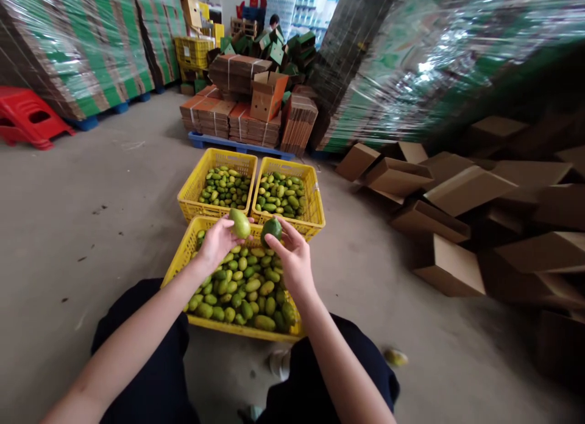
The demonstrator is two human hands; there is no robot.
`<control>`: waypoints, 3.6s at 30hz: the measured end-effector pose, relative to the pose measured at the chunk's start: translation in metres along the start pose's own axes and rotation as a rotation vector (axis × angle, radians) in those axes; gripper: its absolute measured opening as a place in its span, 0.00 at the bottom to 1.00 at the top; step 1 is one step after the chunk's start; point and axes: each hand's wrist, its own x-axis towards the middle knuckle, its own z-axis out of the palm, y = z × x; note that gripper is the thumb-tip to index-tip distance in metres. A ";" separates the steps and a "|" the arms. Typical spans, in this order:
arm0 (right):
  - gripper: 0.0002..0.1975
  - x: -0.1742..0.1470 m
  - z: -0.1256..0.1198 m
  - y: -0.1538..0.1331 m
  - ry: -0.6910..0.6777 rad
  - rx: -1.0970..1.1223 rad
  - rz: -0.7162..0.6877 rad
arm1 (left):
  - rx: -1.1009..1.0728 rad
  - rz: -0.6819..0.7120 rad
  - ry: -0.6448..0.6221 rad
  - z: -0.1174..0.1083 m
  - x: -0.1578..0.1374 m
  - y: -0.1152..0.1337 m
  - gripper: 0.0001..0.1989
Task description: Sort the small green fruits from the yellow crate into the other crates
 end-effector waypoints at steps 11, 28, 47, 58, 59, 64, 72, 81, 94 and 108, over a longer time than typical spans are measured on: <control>0.14 -0.006 0.018 -0.008 -0.278 0.522 0.442 | -0.260 -0.232 0.094 0.000 0.003 0.009 0.07; 0.13 -0.003 0.018 0.013 -0.107 0.275 0.373 | -0.287 -0.311 0.162 -0.010 0.020 -0.012 0.22; 0.09 0.013 0.013 0.011 0.109 0.554 0.705 | -0.199 -0.276 0.189 -0.007 0.018 -0.013 0.16; 0.14 0.016 0.007 0.015 -0.059 0.538 0.612 | -0.236 -0.320 0.195 -0.007 0.013 -0.004 0.14; 0.16 0.015 0.007 0.017 -0.042 0.468 0.569 | -0.270 -0.294 0.212 -0.007 0.012 -0.004 0.13; 0.22 0.002 0.025 0.040 0.013 -0.041 0.074 | -0.350 -0.164 0.172 -0.006 0.013 -0.025 0.07; 0.44 -0.016 0.050 0.103 -0.050 -0.459 -0.049 | -0.250 -0.204 0.230 -0.011 0.016 -0.058 0.17; 0.20 -0.030 0.050 0.094 -0.007 -0.822 -0.363 | -0.300 -0.244 0.158 -0.025 0.010 -0.068 0.15; 0.20 0.009 0.026 0.035 -0.213 0.270 0.076 | -0.372 -0.138 0.243 -0.016 0.034 -0.028 0.08; 0.06 0.009 0.010 0.021 -0.030 -0.353 -0.413 | 0.113 0.248 -0.211 -0.010 0.018 -0.016 0.23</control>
